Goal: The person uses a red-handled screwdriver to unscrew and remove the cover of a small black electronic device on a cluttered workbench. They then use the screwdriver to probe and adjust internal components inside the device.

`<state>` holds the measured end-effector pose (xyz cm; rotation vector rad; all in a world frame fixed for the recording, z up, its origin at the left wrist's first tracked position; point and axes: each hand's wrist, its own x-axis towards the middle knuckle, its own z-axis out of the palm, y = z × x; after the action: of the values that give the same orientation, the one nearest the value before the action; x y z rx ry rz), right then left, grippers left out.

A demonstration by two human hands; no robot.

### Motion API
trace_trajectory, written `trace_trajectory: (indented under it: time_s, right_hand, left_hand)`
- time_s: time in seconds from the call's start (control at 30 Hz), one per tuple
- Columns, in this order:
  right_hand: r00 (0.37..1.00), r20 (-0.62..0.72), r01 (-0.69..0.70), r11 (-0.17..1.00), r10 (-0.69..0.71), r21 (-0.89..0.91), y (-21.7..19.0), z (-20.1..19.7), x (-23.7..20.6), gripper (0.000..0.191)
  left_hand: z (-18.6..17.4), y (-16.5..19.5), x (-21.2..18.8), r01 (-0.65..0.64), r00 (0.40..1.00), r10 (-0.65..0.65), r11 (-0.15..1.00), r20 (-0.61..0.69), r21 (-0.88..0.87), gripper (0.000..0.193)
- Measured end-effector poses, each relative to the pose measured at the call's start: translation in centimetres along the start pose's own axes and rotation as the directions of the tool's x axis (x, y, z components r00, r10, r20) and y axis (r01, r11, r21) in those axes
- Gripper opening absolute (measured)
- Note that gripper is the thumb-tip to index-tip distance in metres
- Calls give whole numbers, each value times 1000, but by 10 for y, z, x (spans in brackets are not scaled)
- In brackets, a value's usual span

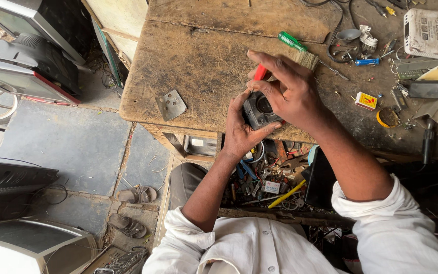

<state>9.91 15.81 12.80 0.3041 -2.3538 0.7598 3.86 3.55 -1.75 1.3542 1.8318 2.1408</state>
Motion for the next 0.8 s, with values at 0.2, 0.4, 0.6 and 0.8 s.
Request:
trace_trajectory:
  time_s: [0.2, 0.4, 0.6, 0.8]
  right_hand:
    - [1000, 2, 17, 1000, -17, 15, 7, 4, 4, 50]
    - [999, -22, -31, 980, 36, 195, 6, 1, -2, 52]
    - [996, -82, -11, 992, 21, 127, 5, 7, -3, 49]
    - [996, -44, -77, 990, 83, 120, 2, 6, -13, 54]
  left_hand:
    - [-1, 1, 0, -15, 1000, 15, 999, -5, 43, 106]
    - [-3, 2, 0, 3, 1000, -3, 999, 3, 47, 105]
    - [-3, 4, 2, 41, 999, -41, 998, 19, 40, 101]
    - [-3, 3, 2, -25, 1000, 26, 997, -10, 69, 104]
